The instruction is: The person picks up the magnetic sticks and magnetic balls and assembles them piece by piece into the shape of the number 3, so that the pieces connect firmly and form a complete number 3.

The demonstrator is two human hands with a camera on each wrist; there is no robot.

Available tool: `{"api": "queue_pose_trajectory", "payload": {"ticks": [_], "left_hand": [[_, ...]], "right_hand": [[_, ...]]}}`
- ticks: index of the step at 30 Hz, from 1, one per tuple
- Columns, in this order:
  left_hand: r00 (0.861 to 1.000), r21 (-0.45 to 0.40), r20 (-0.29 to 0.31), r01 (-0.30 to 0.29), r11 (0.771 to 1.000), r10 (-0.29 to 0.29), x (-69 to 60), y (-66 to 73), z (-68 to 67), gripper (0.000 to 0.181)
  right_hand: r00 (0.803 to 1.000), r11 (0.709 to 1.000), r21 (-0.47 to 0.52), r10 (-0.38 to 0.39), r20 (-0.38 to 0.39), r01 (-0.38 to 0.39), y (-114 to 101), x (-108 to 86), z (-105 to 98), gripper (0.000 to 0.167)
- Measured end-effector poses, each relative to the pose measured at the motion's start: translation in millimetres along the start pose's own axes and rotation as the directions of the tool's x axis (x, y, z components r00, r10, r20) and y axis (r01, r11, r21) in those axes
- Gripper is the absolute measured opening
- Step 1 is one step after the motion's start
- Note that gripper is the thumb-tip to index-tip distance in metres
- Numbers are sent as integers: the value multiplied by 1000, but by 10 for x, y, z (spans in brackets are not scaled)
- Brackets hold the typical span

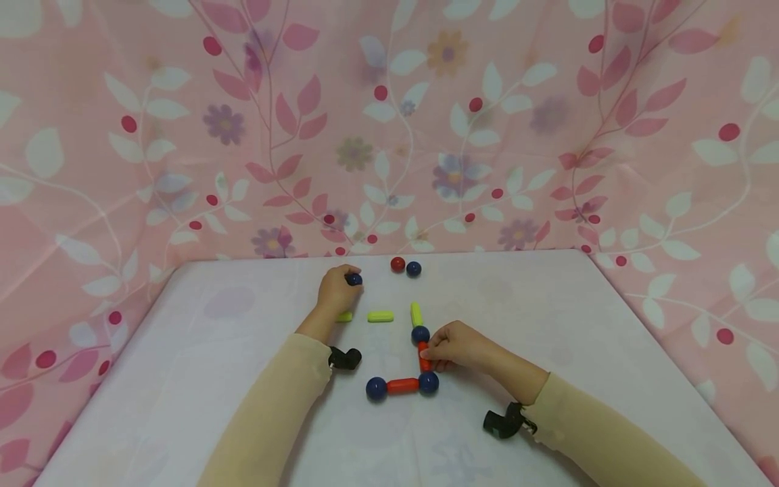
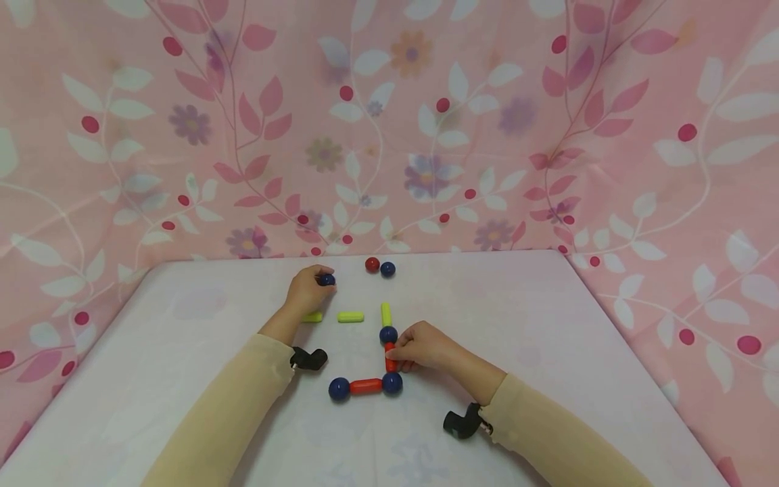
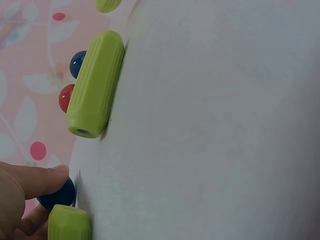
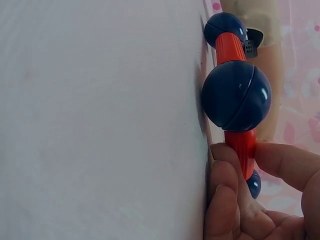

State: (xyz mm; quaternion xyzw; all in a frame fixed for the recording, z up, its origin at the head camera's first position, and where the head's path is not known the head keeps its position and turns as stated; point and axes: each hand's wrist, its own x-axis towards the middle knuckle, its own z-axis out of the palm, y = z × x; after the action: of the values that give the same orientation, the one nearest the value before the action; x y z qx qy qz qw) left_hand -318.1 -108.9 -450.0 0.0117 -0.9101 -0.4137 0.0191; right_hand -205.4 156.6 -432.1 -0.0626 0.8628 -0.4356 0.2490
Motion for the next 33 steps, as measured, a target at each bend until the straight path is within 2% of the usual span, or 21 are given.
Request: {"api": "queue_pose_trajectory", "payload": {"ticks": [13,19,26,33], "left_hand": [[999,-4,41,17,1000,-17,-59,74,-10,37],[999,-26,39,-35,999,36,-87,87,38,37],[997,-80,45,-63,995,67,-137,201,93,37],[995,-185,85,-29,982,45,-143,247,192,37]], "right_hand": [[1000,1000,-20,9,11,-9,0,1,-20,15],[1000,1000,-7,8,20,-7,10,0,-30,15],[1000,1000,2,3,23,-3,9,-4,-36,15],[999,1000,-5,28,18,-27,7,-3,-38,15]]}}
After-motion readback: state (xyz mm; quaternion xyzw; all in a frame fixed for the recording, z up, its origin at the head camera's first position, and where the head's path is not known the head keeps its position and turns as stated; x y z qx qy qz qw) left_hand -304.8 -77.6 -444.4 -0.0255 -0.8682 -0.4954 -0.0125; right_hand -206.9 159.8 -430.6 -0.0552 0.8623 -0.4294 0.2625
